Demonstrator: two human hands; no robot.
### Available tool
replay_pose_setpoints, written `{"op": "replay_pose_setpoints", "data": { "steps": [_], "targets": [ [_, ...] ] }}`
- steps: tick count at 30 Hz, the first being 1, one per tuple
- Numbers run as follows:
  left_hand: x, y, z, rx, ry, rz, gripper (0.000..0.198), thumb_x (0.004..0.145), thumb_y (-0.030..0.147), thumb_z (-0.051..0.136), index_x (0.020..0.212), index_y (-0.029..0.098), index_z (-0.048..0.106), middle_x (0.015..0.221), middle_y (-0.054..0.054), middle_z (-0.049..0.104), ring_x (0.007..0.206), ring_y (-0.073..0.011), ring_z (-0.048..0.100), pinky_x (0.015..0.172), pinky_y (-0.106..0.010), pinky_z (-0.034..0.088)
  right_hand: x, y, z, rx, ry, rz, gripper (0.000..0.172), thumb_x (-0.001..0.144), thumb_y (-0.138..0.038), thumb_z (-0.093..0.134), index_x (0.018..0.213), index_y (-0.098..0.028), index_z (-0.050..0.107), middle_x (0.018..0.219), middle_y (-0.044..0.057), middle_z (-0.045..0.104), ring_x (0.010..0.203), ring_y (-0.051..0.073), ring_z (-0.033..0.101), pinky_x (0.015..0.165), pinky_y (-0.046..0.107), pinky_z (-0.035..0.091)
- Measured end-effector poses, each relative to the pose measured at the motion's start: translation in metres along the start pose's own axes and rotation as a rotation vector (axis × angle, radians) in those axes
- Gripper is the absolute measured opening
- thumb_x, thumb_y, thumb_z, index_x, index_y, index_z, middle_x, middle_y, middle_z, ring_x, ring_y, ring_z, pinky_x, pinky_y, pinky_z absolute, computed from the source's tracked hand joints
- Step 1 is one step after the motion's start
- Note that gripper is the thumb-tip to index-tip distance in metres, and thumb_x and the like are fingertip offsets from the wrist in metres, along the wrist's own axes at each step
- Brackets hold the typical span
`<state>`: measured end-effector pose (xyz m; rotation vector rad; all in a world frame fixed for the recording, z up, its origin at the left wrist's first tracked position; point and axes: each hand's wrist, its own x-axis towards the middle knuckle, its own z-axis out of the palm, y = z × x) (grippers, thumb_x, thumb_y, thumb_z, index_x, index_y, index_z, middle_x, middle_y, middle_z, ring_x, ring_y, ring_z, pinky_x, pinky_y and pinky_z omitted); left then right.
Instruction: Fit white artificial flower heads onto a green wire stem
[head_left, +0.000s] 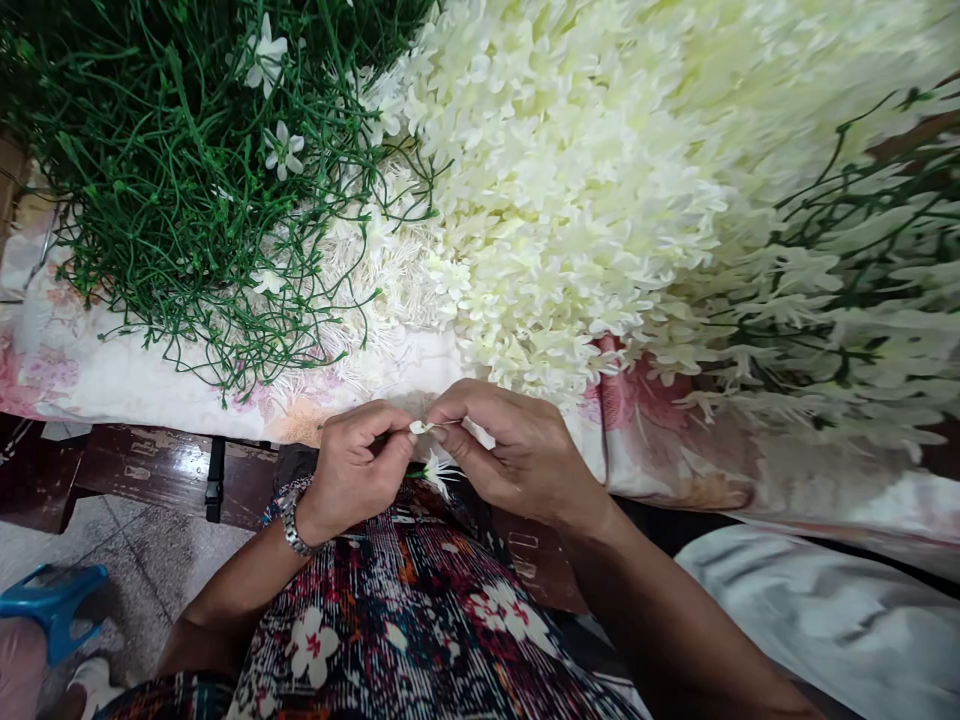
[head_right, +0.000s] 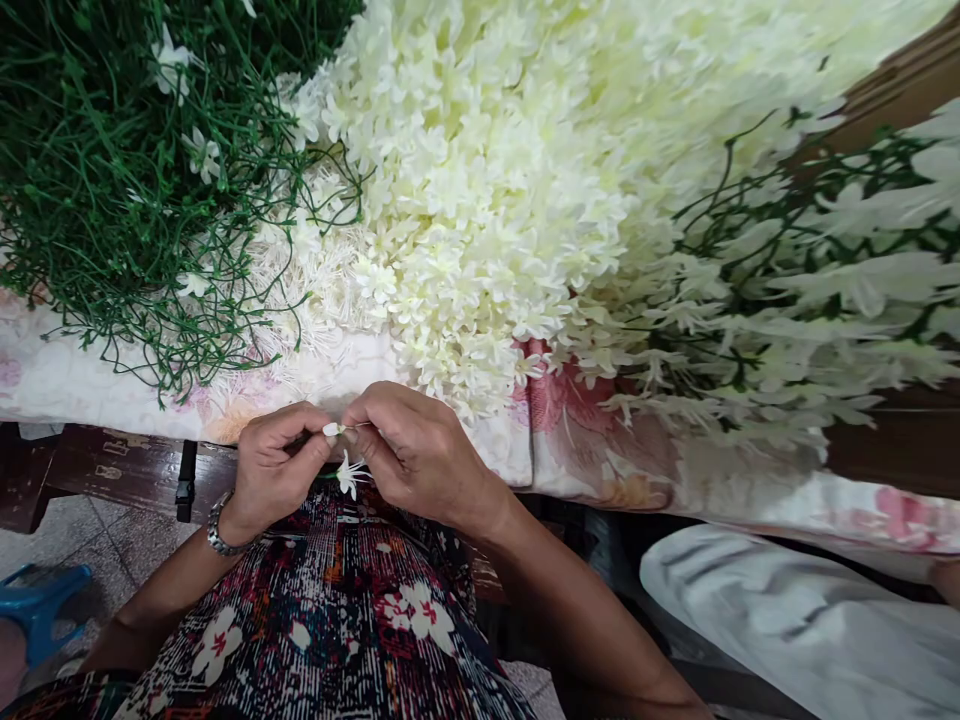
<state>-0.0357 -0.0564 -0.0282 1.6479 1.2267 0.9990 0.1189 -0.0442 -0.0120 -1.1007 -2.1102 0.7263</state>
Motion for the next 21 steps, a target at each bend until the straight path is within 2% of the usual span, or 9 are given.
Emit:
{"op": "replay_pose_setpoints", "data": {
  "steps": [6,13,17,21],
  "targets": [
    [0.000,0.000,0.001,0.008,-0.008,0.010,0.011,0.070,0.010,0.047,0.062,0.015,0.051,0.054,0.003,0.046,0.050,-0.0072,0.040,0.049,-0.021,0.035,0.000,-0.001,0.002,0.008,0.004,0.060,0.006,0.078,-0.015,0.045,0.074,-0.017,0.050,0.063,0.000,0.054,0.058,0.008,0.048,0.053,0.021,0.040],
    [0.000,-0.002,0.002,0.015,0.005,0.048,0.012,0.070,0.009,0.046,0.061,0.015,0.050,0.054,0.003,0.045,0.050,-0.0074,0.039,0.049,-0.022,0.034,0.000,0.001,0.004,0.044,-0.007,0.037,0.007,0.077,-0.013,0.046,0.074,-0.017,0.050,0.063,0.000,0.053,0.059,0.008,0.048,0.053,0.021,0.039],
    [0.000,-0.003,-0.001,-0.056,-0.020,0.033,0.011,0.072,0.009,0.047,0.065,0.015,0.052,0.057,0.002,0.048,0.053,-0.0076,0.043,0.051,-0.021,0.037,-0.001,0.000,-0.002,0.065,-0.033,0.047,0.006,0.076,-0.015,0.048,0.080,-0.018,0.052,0.069,0.000,0.056,0.063,0.008,0.051,0.057,0.021,0.041],
    [0.000,-0.003,-0.005,-0.136,-0.034,0.019,0.010,0.072,0.008,0.049,0.068,0.014,0.055,0.061,0.000,0.053,0.056,-0.0081,0.047,0.053,-0.021,0.039,-0.004,-0.003,-0.012,0.116,-0.019,0.046,0.029,0.072,-0.021,0.057,0.100,-0.019,0.050,0.086,0.004,0.058,0.077,0.012,0.053,0.067,0.026,0.044]
  ]
}}
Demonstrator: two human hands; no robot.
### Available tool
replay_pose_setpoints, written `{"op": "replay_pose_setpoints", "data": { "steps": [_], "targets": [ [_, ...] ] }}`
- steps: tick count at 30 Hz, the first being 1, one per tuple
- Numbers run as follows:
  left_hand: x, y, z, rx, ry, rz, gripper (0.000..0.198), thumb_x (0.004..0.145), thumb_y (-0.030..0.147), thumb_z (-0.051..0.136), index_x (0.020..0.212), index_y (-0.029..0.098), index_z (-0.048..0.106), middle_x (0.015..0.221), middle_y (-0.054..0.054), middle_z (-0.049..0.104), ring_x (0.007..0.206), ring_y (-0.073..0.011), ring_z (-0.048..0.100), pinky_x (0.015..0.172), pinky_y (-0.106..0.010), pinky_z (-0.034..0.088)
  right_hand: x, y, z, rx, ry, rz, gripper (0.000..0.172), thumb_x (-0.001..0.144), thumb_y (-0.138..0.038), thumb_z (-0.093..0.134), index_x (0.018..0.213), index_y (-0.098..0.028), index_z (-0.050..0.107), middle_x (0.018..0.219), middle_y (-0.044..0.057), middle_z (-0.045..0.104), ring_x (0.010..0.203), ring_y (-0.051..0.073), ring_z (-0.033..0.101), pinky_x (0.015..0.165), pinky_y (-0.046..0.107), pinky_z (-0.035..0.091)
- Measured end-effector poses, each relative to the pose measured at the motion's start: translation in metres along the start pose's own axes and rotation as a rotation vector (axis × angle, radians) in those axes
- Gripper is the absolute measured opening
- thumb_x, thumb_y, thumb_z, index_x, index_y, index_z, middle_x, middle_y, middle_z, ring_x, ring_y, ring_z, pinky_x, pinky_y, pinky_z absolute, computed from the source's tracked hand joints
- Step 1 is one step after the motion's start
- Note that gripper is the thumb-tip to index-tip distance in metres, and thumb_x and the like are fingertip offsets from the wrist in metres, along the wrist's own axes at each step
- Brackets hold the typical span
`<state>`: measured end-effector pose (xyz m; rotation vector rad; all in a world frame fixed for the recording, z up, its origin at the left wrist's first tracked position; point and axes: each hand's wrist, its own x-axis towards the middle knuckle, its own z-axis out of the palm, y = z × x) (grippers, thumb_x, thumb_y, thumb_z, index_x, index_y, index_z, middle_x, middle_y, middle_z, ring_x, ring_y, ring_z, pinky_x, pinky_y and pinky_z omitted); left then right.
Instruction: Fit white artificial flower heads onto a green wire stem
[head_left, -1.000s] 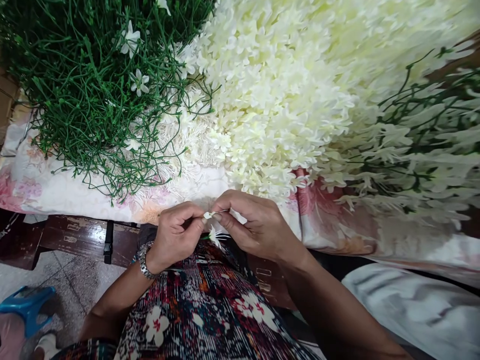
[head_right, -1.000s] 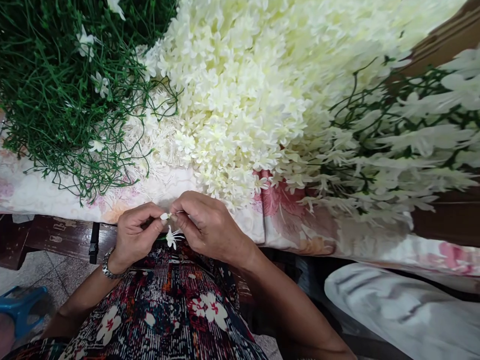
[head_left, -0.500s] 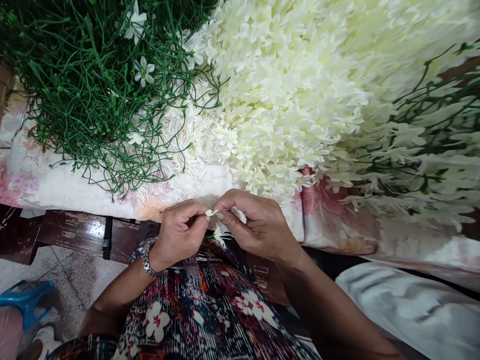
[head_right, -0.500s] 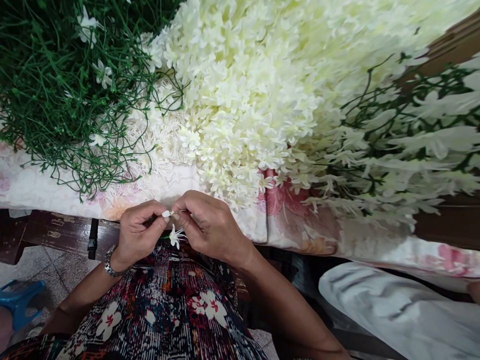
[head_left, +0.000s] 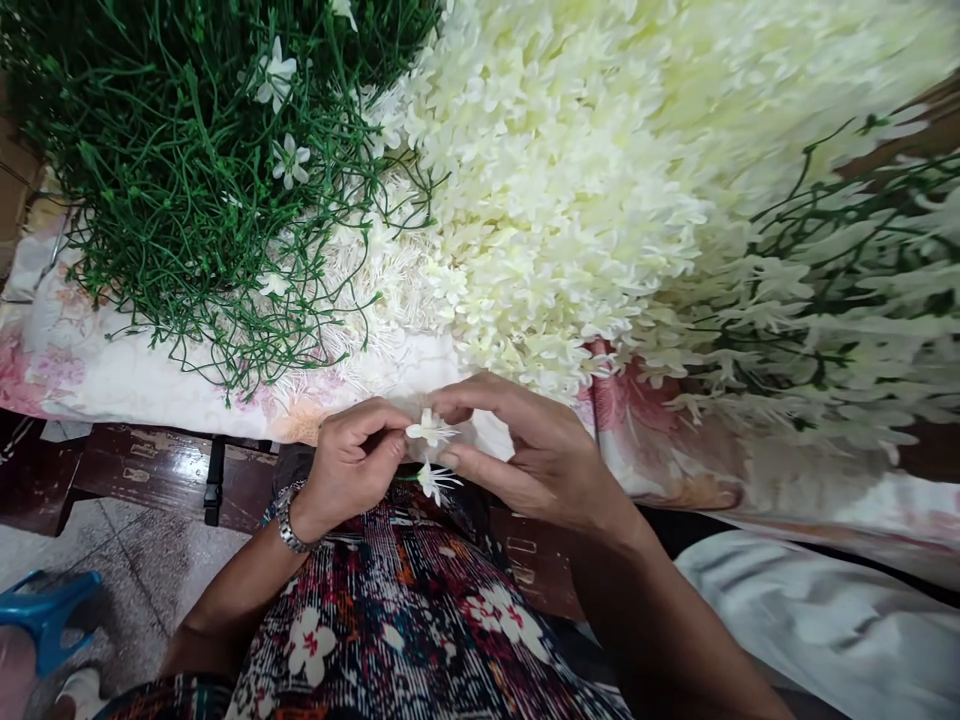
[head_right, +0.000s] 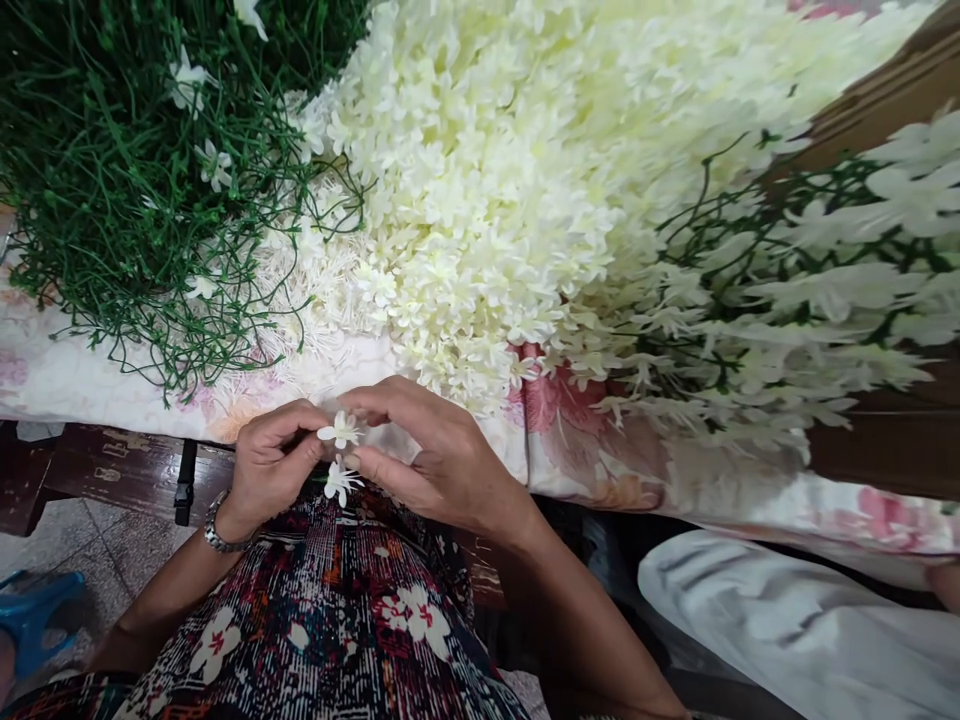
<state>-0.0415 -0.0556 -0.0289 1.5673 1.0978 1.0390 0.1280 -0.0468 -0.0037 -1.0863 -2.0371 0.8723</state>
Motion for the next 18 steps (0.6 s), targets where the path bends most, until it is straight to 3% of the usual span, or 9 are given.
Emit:
{"op": "replay_pose_setpoints", "data": {
  "steps": [2,5,10,18],
  "targets": [
    [-0.0003,0.0007,-0.0006,-0.018,0.009,0.005,0.010,0.073,0.008,0.049,0.068,0.014,0.056,0.061,0.000,0.053,0.057,-0.0081,0.048,0.054,-0.021,0.039,-0.0024,-0.0013,-0.0028,0.021,0.073,-0.029,0.034,0.070,-0.021,0.059,0.102,-0.019,0.050,0.086,0.004,0.057,0.078,0.014,0.053,0.067,0.029,0.044],
    [-0.0007,0.0012,0.0004,0.006,0.024,0.045,0.010,0.073,0.008,0.050,0.069,0.014,0.056,0.061,0.000,0.053,0.056,-0.0080,0.048,0.053,-0.021,0.039,-0.0052,-0.0025,-0.0033,0.011,0.144,-0.068,0.027,0.069,-0.017,0.058,0.096,-0.021,0.053,0.081,0.004,0.056,0.075,0.014,0.054,0.064,0.029,0.044],
    [-0.0018,0.0003,0.0028,0.110,0.038,0.136,0.011,0.073,0.007,0.049,0.072,0.014,0.057,0.060,0.001,0.052,0.055,-0.0080,0.047,0.053,-0.021,0.038,-0.0041,-0.0025,0.0008,-0.108,0.056,-0.102,0.017,0.072,-0.013,0.052,0.088,-0.018,0.056,0.077,0.004,0.055,0.072,0.012,0.052,0.062,0.027,0.045],
    [0.0001,-0.0016,0.0023,0.239,-0.036,0.224,0.013,0.071,0.005,0.047,0.072,0.014,0.055,0.061,0.000,0.053,0.057,-0.0088,0.046,0.053,-0.022,0.038,-0.0001,0.0026,0.0009,-0.096,-0.042,-0.082,0.008,0.075,-0.012,0.048,0.079,-0.015,0.054,0.069,0.003,0.054,0.065,0.010,0.049,0.058,0.024,0.042]
  ]
}}
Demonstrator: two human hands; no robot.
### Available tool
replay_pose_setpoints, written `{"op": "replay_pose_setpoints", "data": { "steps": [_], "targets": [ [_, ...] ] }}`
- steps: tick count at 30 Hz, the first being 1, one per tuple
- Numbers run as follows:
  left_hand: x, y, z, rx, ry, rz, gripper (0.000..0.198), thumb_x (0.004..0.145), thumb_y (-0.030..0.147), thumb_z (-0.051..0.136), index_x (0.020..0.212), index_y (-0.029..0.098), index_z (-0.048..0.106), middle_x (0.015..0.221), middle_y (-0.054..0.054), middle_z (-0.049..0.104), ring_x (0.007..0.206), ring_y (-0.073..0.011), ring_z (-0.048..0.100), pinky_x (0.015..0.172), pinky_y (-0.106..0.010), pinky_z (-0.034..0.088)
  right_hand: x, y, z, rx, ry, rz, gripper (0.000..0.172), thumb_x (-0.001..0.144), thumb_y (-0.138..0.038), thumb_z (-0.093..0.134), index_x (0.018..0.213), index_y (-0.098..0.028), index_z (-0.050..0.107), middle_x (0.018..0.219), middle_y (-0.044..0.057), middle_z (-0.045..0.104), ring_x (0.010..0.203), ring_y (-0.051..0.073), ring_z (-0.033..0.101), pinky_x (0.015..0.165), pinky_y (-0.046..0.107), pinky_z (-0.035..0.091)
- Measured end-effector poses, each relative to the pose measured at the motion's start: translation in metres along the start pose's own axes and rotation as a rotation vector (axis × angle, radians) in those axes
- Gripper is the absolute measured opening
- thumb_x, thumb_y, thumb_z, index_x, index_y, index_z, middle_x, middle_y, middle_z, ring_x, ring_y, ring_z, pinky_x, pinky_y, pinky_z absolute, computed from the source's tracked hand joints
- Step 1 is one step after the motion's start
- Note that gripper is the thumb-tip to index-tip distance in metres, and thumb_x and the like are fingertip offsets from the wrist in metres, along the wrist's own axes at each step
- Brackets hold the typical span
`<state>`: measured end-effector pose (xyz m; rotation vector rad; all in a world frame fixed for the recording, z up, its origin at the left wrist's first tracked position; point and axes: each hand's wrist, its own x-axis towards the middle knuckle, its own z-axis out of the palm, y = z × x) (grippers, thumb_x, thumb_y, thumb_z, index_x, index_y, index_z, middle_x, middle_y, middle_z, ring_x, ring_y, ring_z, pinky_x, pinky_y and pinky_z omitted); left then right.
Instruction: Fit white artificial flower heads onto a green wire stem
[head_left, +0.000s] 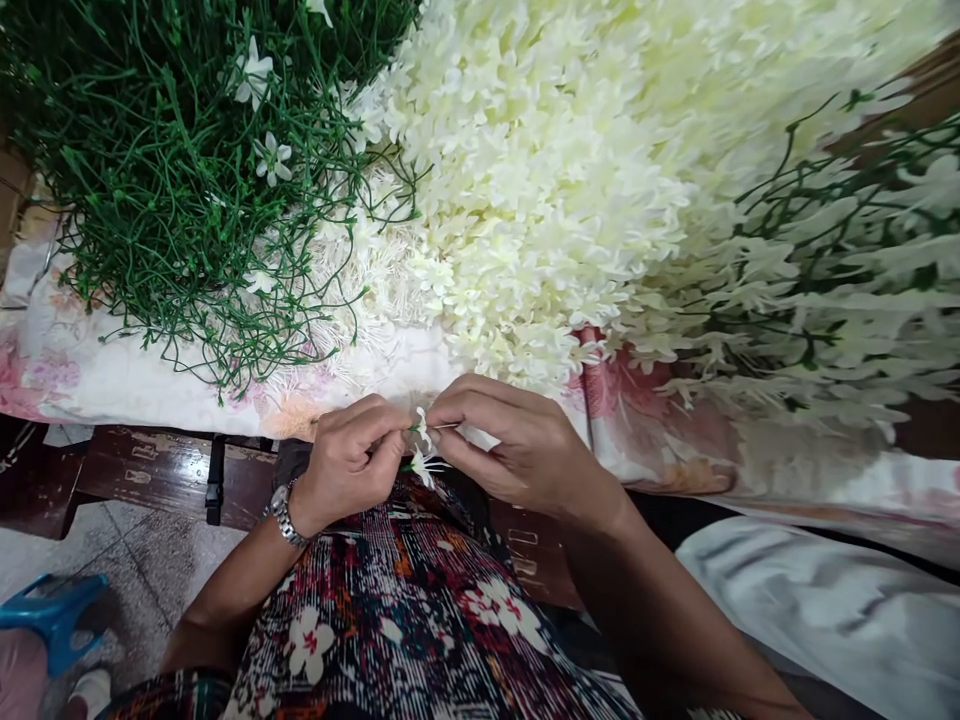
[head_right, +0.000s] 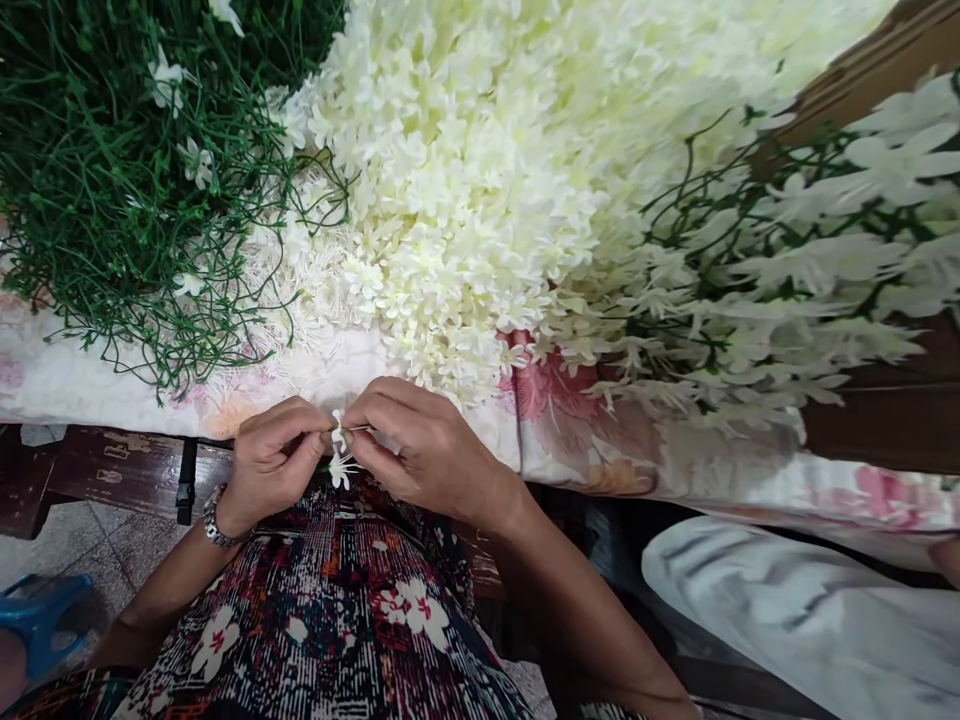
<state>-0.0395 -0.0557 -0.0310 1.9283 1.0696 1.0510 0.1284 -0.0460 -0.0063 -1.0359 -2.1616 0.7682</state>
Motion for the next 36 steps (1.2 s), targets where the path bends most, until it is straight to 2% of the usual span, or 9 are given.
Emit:
{"op": "replay_pose_setpoints", "data": {
  "steps": [10,27,30,33,36],
  "targets": [
    [0.006,-0.002,0.003,-0.030,-0.038,-0.074,0.014,0.070,0.004,0.045,0.068,0.014,0.054,0.055,0.002,0.050,0.052,-0.0075,0.044,0.051,-0.021,0.037,0.001,0.010,0.006,0.054,0.001,0.017,0.006,0.074,-0.011,0.049,0.075,-0.016,0.052,0.067,0.002,0.054,0.062,0.008,0.050,0.056,0.022,0.041],
    [0.008,-0.004,0.005,0.057,-0.040,-0.067,0.014,0.068,0.004,0.044,0.062,0.014,0.052,0.054,0.003,0.046,0.051,-0.0066,0.042,0.050,-0.020,0.034,0.004,0.011,0.009,0.019,-0.046,-0.009,0.009,0.074,-0.008,0.045,0.075,-0.014,0.051,0.066,0.003,0.053,0.062,0.009,0.047,0.054,0.023,0.039],
    [0.008,-0.003,0.004,-0.008,-0.028,-0.117,0.013,0.069,0.004,0.045,0.065,0.014,0.053,0.056,0.003,0.047,0.052,-0.0066,0.043,0.051,-0.020,0.035,0.006,0.009,0.007,0.013,-0.027,0.003,0.008,0.075,-0.009,0.046,0.076,-0.014,0.052,0.067,0.003,0.053,0.062,0.009,0.048,0.055,0.023,0.040],
    [0.007,-0.003,-0.001,-0.182,-0.048,-0.216,0.012,0.071,0.006,0.046,0.066,0.014,0.054,0.058,0.002,0.049,0.053,-0.0062,0.043,0.050,-0.018,0.035,0.007,0.004,-0.003,0.025,-0.016,0.006,0.007,0.075,-0.012,0.049,0.079,-0.015,0.054,0.070,0.003,0.054,0.065,0.010,0.049,0.057,0.023,0.041],
    [0.005,-0.004,-0.007,-0.400,-0.013,-0.322,0.008,0.072,0.010,0.051,0.065,0.014,0.055,0.058,0.002,0.048,0.051,-0.0059,0.043,0.048,-0.017,0.033,0.007,0.000,-0.016,0.071,0.101,0.004,0.010,0.073,-0.013,0.053,0.082,-0.017,0.055,0.073,0.004,0.056,0.068,0.011,0.052,0.060,0.025,0.043]
  ]
}}
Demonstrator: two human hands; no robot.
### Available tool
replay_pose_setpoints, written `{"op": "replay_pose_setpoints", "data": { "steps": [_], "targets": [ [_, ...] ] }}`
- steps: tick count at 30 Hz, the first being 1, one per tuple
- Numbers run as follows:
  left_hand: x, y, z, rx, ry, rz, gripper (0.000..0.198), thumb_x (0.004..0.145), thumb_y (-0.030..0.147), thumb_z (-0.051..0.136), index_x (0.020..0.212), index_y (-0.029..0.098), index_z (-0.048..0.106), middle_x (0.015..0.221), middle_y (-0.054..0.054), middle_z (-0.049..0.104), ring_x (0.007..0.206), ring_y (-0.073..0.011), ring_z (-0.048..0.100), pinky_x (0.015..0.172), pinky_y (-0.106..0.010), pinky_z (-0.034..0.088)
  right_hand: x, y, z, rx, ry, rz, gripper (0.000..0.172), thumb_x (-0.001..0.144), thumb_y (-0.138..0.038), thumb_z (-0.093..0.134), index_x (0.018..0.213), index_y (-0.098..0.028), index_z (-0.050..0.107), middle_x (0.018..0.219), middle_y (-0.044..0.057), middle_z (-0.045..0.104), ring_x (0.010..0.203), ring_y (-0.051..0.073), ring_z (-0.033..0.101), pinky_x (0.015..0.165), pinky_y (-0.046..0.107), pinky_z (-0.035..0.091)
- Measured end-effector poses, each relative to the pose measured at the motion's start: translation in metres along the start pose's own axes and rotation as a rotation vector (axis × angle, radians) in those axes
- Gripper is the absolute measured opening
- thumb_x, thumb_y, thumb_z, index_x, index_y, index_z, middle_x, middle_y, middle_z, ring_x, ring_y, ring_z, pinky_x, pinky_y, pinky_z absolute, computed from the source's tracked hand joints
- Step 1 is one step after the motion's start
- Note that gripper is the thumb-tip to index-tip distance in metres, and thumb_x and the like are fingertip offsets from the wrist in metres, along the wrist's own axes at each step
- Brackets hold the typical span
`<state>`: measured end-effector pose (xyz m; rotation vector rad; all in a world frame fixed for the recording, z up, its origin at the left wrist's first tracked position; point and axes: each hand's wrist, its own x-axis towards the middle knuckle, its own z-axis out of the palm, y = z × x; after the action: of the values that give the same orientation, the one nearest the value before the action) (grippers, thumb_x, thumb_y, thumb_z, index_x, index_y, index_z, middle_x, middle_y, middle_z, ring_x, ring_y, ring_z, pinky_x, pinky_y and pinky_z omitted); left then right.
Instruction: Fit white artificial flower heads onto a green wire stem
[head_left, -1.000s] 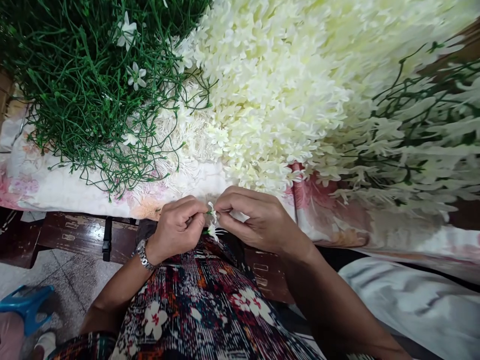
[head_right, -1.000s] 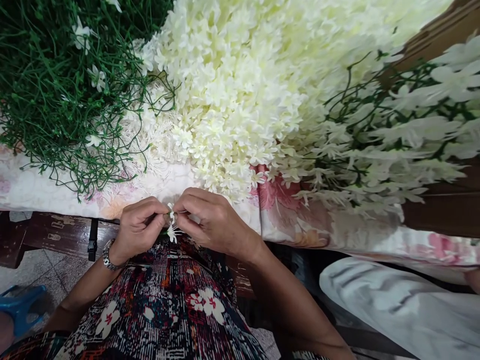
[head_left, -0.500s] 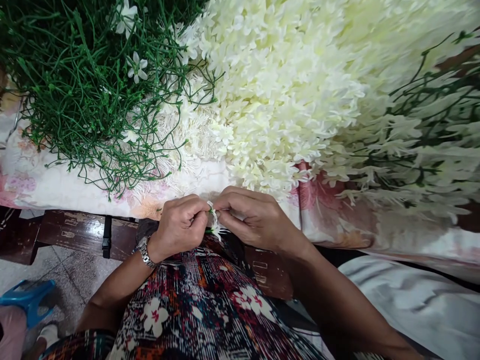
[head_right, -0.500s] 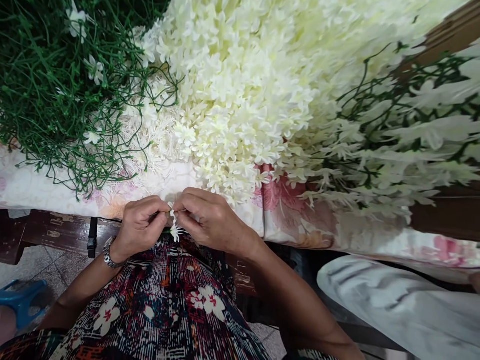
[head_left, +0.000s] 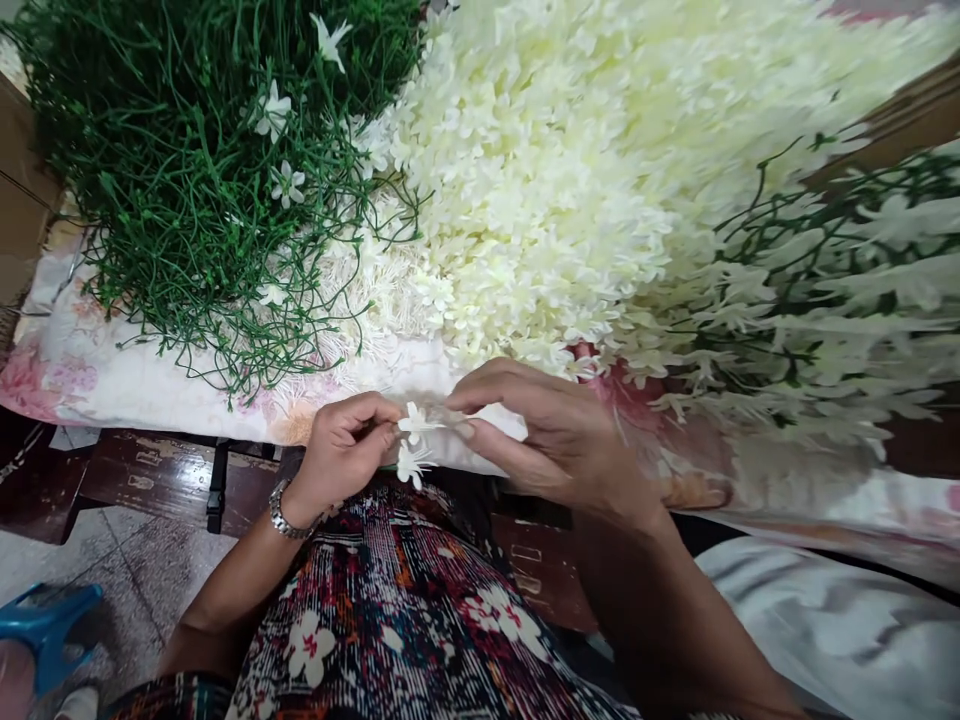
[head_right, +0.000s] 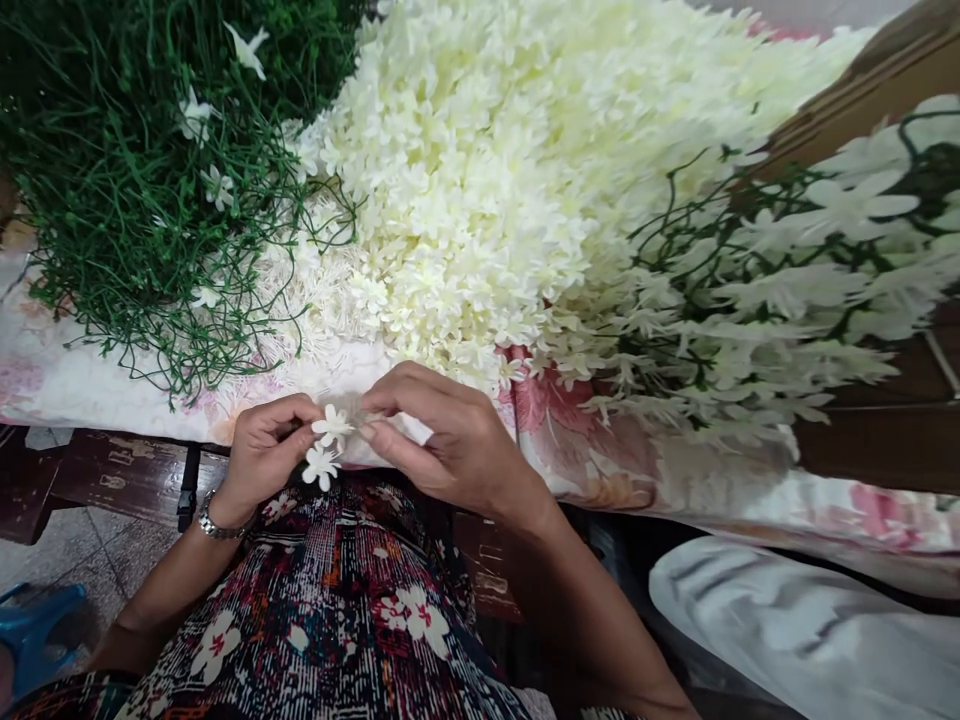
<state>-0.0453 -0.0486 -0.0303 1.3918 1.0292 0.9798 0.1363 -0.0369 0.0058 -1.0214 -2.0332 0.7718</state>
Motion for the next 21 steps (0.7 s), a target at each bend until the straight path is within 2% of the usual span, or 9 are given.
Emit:
{"op": "replay_pose_setpoints", "data": {
  "steps": [4,8,12,17,21],
  "targets": [
    [-0.001,-0.001,-0.004,-0.234,0.053,-0.021,0.006,0.071,0.018,0.058,0.066,0.015,0.057,0.059,0.002,0.047,0.052,-0.0066,0.042,0.047,-0.018,0.032,-0.004,-0.001,-0.005,0.042,0.166,-0.036,0.013,0.071,-0.009,0.054,0.081,-0.017,0.057,0.072,0.003,0.056,0.068,0.012,0.053,0.060,0.026,0.043],
    [-0.001,0.001,-0.001,-0.270,0.082,0.015,0.004,0.069,0.018,0.060,0.067,0.015,0.059,0.063,0.001,0.050,0.057,-0.0081,0.044,0.052,-0.019,0.034,-0.008,-0.004,0.003,0.032,0.139,-0.082,0.021,0.069,-0.006,0.054,0.087,-0.016,0.057,0.077,0.004,0.056,0.071,0.012,0.053,0.060,0.026,0.044],
    [-0.002,0.007,0.003,-0.175,0.082,0.066,0.004,0.072,0.014,0.057,0.072,0.016,0.060,0.066,0.000,0.053,0.060,-0.0087,0.047,0.054,-0.020,0.036,-0.004,-0.012,0.008,-0.035,0.115,-0.132,0.021,0.070,-0.009,0.054,0.090,-0.016,0.055,0.077,0.004,0.056,0.072,0.012,0.053,0.061,0.026,0.045],
    [-0.005,0.010,0.006,0.067,0.156,0.163,0.009,0.072,0.009,0.053,0.074,0.016,0.060,0.067,-0.001,0.055,0.065,-0.0104,0.050,0.059,-0.021,0.039,0.002,-0.015,0.009,-0.095,0.042,-0.093,0.013,0.072,-0.013,0.053,0.084,-0.014,0.055,0.073,0.004,0.054,0.068,0.011,0.051,0.060,0.025,0.044],
    [-0.006,0.009,0.008,0.112,0.166,0.170,0.010,0.073,0.008,0.051,0.073,0.016,0.058,0.066,0.000,0.055,0.062,-0.0091,0.050,0.057,-0.020,0.039,0.001,-0.011,0.012,-0.142,0.024,-0.111,0.011,0.072,-0.011,0.052,0.082,-0.013,0.055,0.073,0.005,0.054,0.069,0.011,0.050,0.061,0.025,0.044]
  ]
}}
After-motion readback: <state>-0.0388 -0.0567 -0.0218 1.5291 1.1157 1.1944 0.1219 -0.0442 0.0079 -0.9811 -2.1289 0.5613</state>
